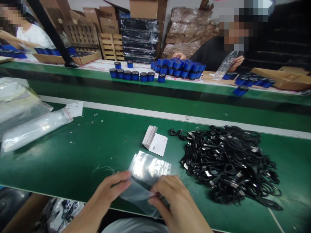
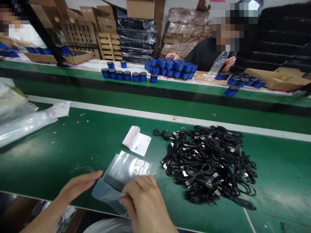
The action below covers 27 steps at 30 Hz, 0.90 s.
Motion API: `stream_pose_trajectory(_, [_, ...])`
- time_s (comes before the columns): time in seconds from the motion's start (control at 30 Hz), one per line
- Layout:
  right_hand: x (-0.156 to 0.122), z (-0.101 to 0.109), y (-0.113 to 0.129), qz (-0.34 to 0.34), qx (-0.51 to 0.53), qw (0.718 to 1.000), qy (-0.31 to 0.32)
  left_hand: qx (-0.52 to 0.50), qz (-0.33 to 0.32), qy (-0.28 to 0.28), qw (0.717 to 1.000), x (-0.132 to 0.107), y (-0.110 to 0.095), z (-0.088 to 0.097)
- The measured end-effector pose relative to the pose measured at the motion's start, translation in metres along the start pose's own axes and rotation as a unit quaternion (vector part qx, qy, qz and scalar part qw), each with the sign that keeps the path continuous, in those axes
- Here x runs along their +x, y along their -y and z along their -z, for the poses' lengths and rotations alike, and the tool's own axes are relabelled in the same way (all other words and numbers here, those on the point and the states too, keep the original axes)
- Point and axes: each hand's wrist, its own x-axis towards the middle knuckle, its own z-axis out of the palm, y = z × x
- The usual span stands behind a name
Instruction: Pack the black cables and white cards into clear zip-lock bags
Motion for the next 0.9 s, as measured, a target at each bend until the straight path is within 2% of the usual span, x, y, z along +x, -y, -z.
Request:
stream_pose_trajectory(0.07, [-0.002,0.005,0.002,-0.015,0.044,0.999,0.020,0.060,-0.039,0.063,0.995,0.016,-0.015,-0.007])
stream_pose_trajectory(0.13, [-0.006,0.008,0.001,-0.066,0.098,0.993,0.019,0.119,-0.068,0.131,0.982,0.027,-0.025,-0.011])
stream_pose_trajectory(0.2, [-0.011,0.010,-0.003,-0.128,0.154,0.980,0.006,0.133,-0.069,0.136,0.979,0.033,-0.029,-0.014])
stream_pose_trajectory(0.27, [-0.014,0.009,-0.007,-0.149,0.200,0.968,-0.002,0.108,-0.041,0.102,0.988,0.033,-0.031,-0.016])
stream_pose_trajectory(0.33, [-0.016,0.005,-0.010,-0.134,0.221,0.966,-0.007,0.065,-0.001,0.067,0.996,0.031,-0.031,-0.018])
stream_pose_trajectory(0.47, [-0.014,-0.005,-0.013,-0.116,0.200,0.972,-0.037,-0.011,0.048,0.012,0.999,0.026,-0.026,-0.023])
stream_pose_trajectory(0.57, [-0.011,-0.010,-0.015,-0.113,0.167,0.978,-0.058,0.051,-0.006,-0.090,0.995,0.024,-0.018,-0.020])
stream_pose_trajectory(0.6, [-0.010,-0.011,-0.015,-0.114,0.155,0.979,-0.062,0.098,-0.038,-0.111,0.988,0.023,-0.016,-0.018])
stream_pose_trajectory(0.63, [-0.009,-0.011,-0.014,-0.114,0.144,0.981,-0.064,0.142,-0.066,-0.109,0.982,0.022,-0.015,-0.016])
stream_pose_trajectory(0.7, [-0.007,-0.013,-0.013,-0.115,0.125,0.984,-0.061,0.189,-0.089,-0.030,0.978,0.020,-0.014,-0.015])
stream_pose_trajectory(0.77, [-0.005,-0.014,-0.010,-0.115,0.113,0.985,-0.057,0.172,-0.075,0.078,0.979,0.018,-0.016,-0.019])
stream_pose_trajectory(0.8, [-0.004,-0.015,-0.009,-0.115,0.110,0.986,-0.057,0.154,-0.064,0.113,0.979,0.017,-0.018,-0.022])
stream_pose_trajectory(0.9, [-0.002,-0.019,-0.006,-0.114,0.109,0.986,-0.061,0.110,-0.036,0.143,0.983,0.016,-0.023,-0.031])
